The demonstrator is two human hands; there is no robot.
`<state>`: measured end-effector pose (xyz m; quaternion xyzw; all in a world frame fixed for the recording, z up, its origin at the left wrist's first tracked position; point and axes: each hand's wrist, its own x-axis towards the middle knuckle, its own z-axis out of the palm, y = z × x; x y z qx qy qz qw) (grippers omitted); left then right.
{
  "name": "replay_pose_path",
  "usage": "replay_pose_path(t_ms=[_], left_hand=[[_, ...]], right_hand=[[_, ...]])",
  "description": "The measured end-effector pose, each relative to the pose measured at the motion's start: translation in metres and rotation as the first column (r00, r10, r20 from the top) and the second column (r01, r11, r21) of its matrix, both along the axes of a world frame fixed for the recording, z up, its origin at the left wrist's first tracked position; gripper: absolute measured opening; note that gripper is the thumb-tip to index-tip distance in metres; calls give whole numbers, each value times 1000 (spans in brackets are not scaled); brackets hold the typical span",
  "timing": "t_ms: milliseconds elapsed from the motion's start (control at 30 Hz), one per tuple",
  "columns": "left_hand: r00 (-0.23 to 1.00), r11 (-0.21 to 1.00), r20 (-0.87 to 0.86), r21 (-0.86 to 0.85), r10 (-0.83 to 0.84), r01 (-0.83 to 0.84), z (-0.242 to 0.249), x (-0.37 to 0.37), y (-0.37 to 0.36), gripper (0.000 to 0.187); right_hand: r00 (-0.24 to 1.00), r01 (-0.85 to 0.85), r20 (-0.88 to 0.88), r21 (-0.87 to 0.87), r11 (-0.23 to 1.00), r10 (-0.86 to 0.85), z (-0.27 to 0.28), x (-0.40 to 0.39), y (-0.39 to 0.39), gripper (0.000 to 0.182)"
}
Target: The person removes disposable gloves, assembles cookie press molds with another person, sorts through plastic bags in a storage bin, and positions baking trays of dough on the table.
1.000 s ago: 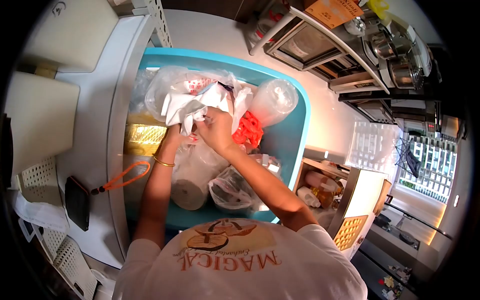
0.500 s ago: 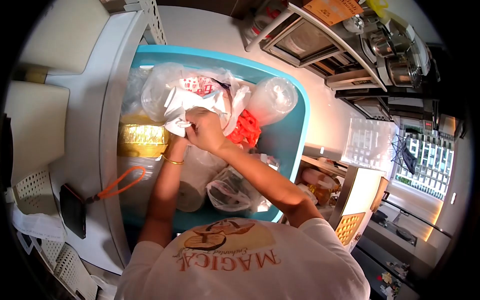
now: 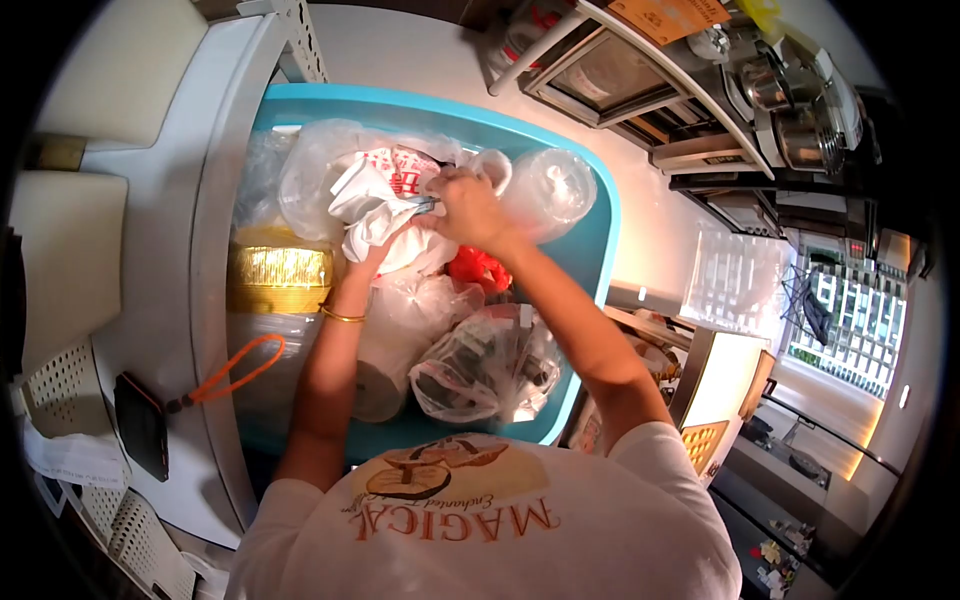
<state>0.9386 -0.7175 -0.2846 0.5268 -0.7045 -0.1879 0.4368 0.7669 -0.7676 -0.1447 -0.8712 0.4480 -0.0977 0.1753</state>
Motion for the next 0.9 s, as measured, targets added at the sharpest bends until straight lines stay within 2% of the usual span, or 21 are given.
replay_pose_path(t_ms=[33,67,100,133,167,233,300,400,433,467,500,567,600,633,667,700,767,900], left_hand=[[1000,998,-6,58,-24,24,4,1,-1,24],[987,997,-148,41,-55,62,8,-3,-1,24],[988,997,-148,43,-54,61,17,-3,0,24],[982,989,-186,133,-36,62,26,-1,3,28],[975,974,-222,217,-15,65,33,0,3,31],[977,969,-212,240,-1,53,19,3,-1,36],[986,943,-168,327,3,53,18,3,3,37],[986,916,-165,392,-18,82,31,5,4,34],[986,915,-164,395,-16,81,23,6,3,34],[995,981,-74,180,-65,77,9,8,1,31],[995,995,28,-44,-92,93,-8,10,-1,28],[994,995,69,-47,-88,92,-40,15,1,26],[992,995,88,-49,-88,92,-36,15,1,26],[990,994,107,-50,-87,93,-32,16,1,26],[989,990,60,49,-135,132,-27,17,1,28],[984,974,9,144,-177,174,-23,18,1,29],[984,980,54,121,-168,160,-16,18,1,31],[968,995,228,6,-102,103,-11,20,2,36]], right_hand=[[1000,4,0,0,1000,-4,-1,-5,-5,46],[996,-90,13,153,984,89,-3,-10,-11,45],[983,-184,40,303,935,180,-2,-12,-17,44],[960,-270,139,248,930,242,-5,-13,-22,34],[961,-269,140,248,931,240,-8,-14,-22,34],[936,-353,68,165,921,347,-7,-11,-26,26],[936,-351,83,158,923,342,-10,-9,-25,22],[952,-305,93,238,922,291,-14,-9,-27,23],[963,-266,127,316,911,238,-15,-9,-29,23],[971,-229,156,394,890,181,-15,-9,-30,23],[970,-231,158,395,889,182,-14,-9,-30,23],[978,-128,209,526,841,18,-8,-9,-27,24],[978,-127,209,529,839,16,-6,-9,-27,24],[977,-186,180,442,878,116,-5,-8,-27,24],[967,-250,141,352,902,214,-5,-8,-27,24],[967,-250,142,351,902,213,-5,-8,-26,24],[944,-326,114,169,930,311,-7,-9,-21,24],[945,-322,77,79,943,317,-10,-11,-12,24]])
